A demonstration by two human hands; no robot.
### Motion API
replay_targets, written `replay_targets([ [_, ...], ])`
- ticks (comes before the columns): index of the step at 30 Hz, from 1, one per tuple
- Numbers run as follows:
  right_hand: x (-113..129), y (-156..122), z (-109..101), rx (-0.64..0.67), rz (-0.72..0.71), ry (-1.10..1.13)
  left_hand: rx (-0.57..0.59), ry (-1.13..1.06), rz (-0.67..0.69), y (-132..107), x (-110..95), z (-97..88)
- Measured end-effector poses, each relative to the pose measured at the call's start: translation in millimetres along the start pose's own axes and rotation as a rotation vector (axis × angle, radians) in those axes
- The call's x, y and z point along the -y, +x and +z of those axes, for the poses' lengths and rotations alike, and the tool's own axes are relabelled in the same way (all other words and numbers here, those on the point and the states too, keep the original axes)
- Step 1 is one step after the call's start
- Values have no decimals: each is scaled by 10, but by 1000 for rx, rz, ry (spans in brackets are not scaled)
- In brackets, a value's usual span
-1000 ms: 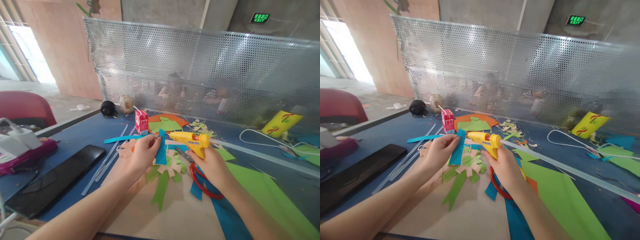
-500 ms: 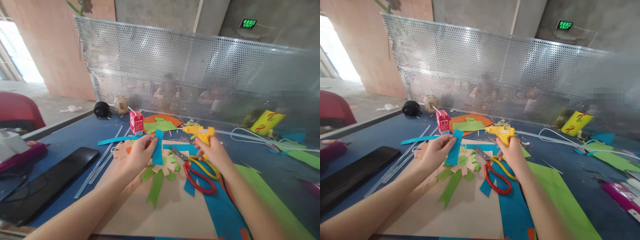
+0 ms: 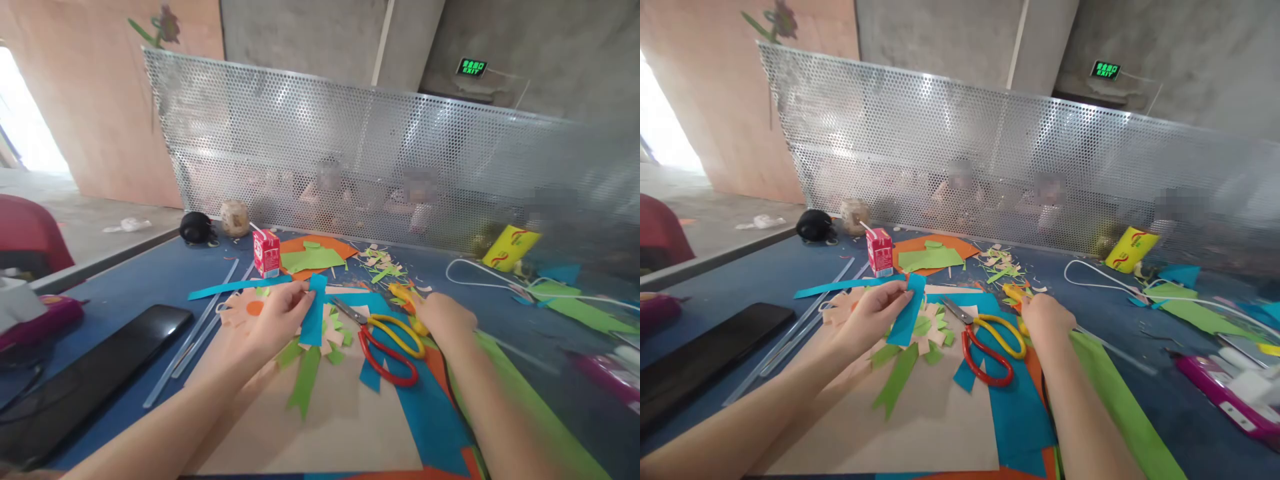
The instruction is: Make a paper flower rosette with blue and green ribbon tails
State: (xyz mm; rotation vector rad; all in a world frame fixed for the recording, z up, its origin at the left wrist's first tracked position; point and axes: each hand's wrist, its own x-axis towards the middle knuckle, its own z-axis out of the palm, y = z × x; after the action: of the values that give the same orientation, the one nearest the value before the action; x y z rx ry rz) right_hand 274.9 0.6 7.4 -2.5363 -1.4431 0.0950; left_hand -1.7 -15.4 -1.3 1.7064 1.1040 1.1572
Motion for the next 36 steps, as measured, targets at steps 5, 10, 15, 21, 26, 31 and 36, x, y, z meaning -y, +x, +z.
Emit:
replay_targets([
  [5,262,-354,-111,29,-353,209,14,-12,25,-36,4,51],
  [10,560,-728,125,373,-838,770,41,-40,6,-73,26,137],
  [15,627,-766,249,412,-786,962,101,-61,-36,-83,6,188],
  [21,588,-682,208,428,-603,1125,98,236,-32,-65,-57,113],
  [26,519,-552,156,368,-431,1256,60,848,38,-19,54,16],
  [31,526,-538,145,472,-353,1303,145,911,-15,-29,49,-3],
  [36,515,-556,131,598,-273,1374,128,854,-97,-53,-42,-1],
])
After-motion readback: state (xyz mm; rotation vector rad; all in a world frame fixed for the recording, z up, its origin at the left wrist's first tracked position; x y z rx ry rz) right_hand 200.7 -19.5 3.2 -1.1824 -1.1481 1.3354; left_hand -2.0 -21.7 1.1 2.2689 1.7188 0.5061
